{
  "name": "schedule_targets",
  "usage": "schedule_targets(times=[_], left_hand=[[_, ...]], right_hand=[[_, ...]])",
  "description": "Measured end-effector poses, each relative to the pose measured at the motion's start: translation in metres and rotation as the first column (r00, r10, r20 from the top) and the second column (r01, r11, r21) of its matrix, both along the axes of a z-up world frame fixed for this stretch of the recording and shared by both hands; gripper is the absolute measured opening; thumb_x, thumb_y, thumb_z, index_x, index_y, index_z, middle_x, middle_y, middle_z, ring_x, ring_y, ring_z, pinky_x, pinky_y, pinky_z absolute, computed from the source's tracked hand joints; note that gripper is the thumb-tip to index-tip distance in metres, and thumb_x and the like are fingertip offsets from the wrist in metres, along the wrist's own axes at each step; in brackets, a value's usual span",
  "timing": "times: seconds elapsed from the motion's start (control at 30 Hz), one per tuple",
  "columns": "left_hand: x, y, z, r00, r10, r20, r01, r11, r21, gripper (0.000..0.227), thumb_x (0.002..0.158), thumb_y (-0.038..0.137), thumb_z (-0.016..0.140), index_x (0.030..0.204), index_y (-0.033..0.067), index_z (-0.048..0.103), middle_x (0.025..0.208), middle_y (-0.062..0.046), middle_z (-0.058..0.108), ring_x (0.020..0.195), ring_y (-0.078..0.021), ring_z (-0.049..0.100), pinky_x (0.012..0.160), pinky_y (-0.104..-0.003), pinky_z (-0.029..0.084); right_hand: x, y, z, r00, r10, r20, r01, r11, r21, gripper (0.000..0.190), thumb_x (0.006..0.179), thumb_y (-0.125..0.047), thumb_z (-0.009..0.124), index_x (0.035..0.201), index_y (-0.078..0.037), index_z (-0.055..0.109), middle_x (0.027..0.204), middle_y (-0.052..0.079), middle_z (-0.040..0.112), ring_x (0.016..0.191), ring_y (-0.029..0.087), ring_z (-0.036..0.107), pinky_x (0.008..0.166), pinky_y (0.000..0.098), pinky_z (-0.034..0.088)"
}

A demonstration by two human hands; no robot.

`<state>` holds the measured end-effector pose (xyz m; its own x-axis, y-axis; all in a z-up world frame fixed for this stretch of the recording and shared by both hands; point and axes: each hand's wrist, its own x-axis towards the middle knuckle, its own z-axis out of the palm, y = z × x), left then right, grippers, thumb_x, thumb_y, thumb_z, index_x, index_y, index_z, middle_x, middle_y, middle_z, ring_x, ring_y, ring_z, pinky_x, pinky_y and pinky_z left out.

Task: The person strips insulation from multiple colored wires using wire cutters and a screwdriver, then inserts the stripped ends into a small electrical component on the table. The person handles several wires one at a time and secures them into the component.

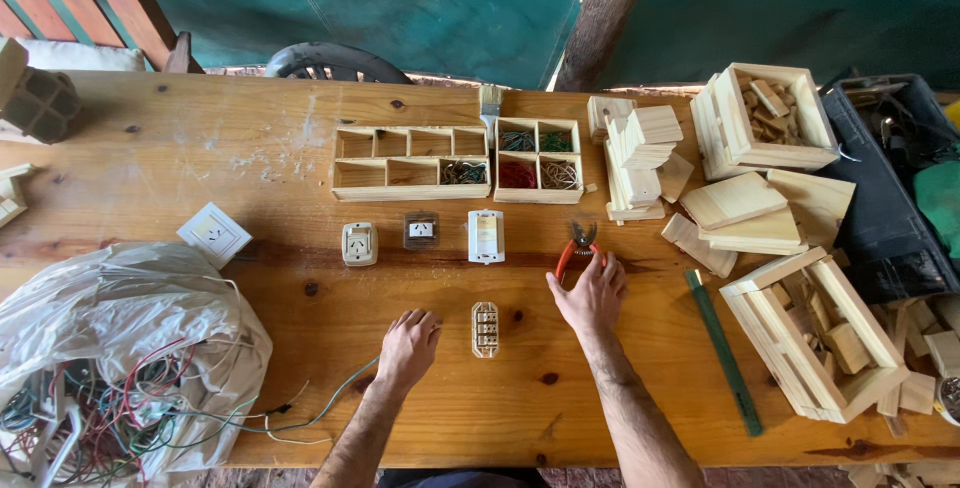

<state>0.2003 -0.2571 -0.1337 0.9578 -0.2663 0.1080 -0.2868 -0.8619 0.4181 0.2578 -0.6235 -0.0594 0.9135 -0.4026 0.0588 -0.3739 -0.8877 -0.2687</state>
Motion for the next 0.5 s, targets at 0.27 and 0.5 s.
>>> schedule_targets(times=[0.27, 0.5], left_hand=[[0.015, -0.041, 0.014, 0.999, 0.024, 0.031, -0.023, 1.0, -0.018, 0.01, 0.099, 0.03, 0.08, 0.101, 0.0241, 0.073, 0.092, -0.001, 0.07, 0.097, -0.0264, 0.076, 0.084, -0.041, 0.061], [0.024, -0.081, 0.023, 0.996, 0.028, 0.088, -0.015, 0.989, -0.149, 0.004, 0.102, 0.029, 0.081, 0.104, 0.0252, 0.08, 0.091, 0.001, 0.073, 0.094, -0.024, 0.077, 0.083, -0.038, 0.061]], right_hand=[[0.018, -0.019, -0.042, 1.0, 0.024, 0.004, -0.024, 0.998, -0.06, 0.124, 0.079, -0.079, 0.083, 0.168, 0.0, 0.049, 0.16, 0.026, 0.054, 0.154, 0.048, 0.05, 0.123, 0.0673, 0.044], [0.022, -0.034, -0.033, 0.988, 0.1, 0.114, -0.108, 0.992, 0.068, 0.114, 0.07, -0.038, 0.093, 0.167, 0.007, 0.052, 0.144, 0.025, 0.057, 0.138, 0.048, 0.055, 0.115, 0.0614, 0.05]])
